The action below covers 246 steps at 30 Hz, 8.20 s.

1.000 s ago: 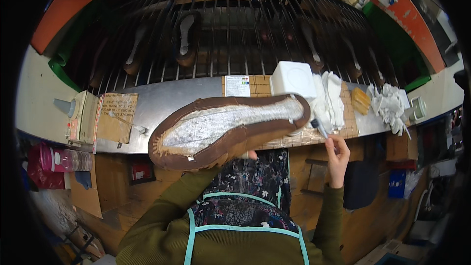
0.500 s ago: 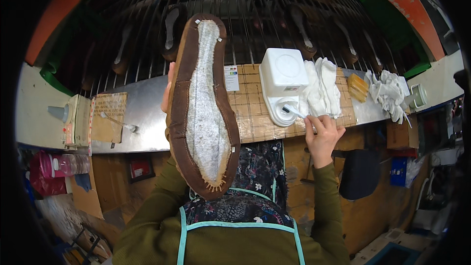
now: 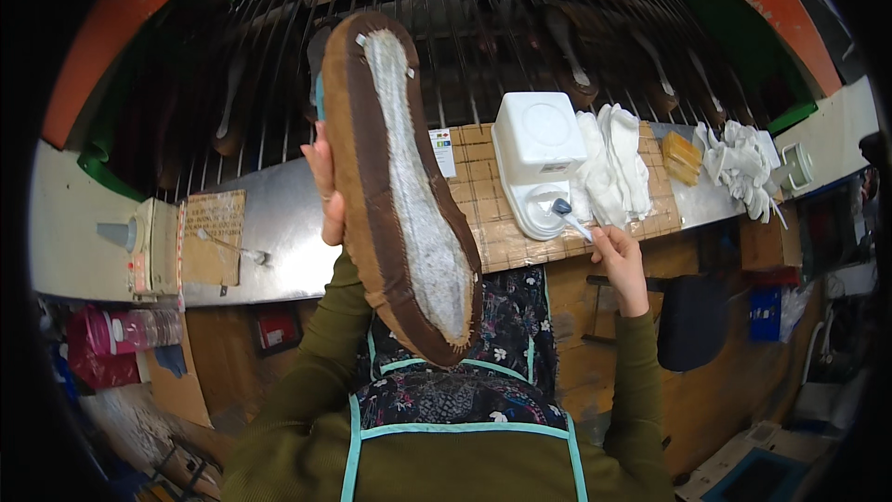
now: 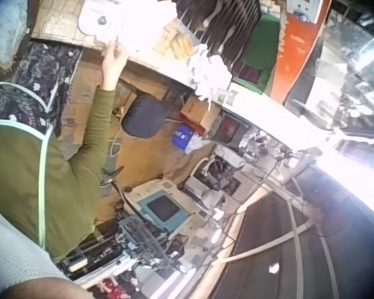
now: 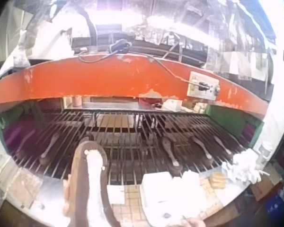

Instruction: The person applies a white adhesive to the sole of a brown shoe using a small brush. They repeatedly dip the brush into a container of glue and spread it across the sole surface, occasionally wiping excess with a cloth.

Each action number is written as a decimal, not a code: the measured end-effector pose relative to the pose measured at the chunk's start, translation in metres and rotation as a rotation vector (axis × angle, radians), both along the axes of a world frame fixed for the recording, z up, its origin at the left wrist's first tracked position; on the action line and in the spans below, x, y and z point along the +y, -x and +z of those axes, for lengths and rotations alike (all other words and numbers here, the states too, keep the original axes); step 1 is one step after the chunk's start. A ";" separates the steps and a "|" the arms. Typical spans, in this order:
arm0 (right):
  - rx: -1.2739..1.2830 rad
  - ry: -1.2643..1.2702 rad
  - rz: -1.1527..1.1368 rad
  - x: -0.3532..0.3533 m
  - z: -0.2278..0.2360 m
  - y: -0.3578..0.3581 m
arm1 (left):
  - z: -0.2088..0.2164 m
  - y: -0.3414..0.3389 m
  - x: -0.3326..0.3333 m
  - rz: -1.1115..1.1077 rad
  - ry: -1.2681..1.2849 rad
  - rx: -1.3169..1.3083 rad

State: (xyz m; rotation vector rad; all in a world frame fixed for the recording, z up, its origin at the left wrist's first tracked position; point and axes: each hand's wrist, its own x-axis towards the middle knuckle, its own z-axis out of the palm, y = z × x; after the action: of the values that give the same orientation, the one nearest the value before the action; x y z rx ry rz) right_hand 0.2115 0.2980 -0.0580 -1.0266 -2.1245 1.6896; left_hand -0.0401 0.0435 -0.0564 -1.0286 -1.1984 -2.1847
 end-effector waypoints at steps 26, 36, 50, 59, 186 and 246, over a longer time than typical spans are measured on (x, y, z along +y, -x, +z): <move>0.702 -0.304 -0.042 -0.132 0.106 0.089 | -0.003 -0.004 0.011 0.235 0.479 0.236; 0.785 -0.429 0.000 -0.104 0.133 0.128 | 0.033 -0.019 -0.003 0.150 0.440 0.195; 0.781 -0.590 0.216 -0.079 0.140 0.125 | 0.044 -0.016 -0.002 0.215 0.405 0.235; 0.721 -0.515 0.393 -0.076 0.130 0.101 | 0.058 -0.006 0.001 0.432 0.412 0.450; 1.012 -0.580 0.482 -0.096 0.179 0.127 | 0.134 -0.028 -0.025 -0.330 0.982 -0.290; 0.195 -0.369 -0.095 -0.025 0.019 0.022 | 0.013 -0.035 -0.016 -0.921 0.210 -1.152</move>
State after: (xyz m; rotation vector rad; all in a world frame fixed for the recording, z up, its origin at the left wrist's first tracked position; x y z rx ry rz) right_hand 0.1897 0.2729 -0.0390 -0.8046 -2.1141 1.2345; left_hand -0.0055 0.0272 -0.0430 -0.2772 -1.5847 -3.6999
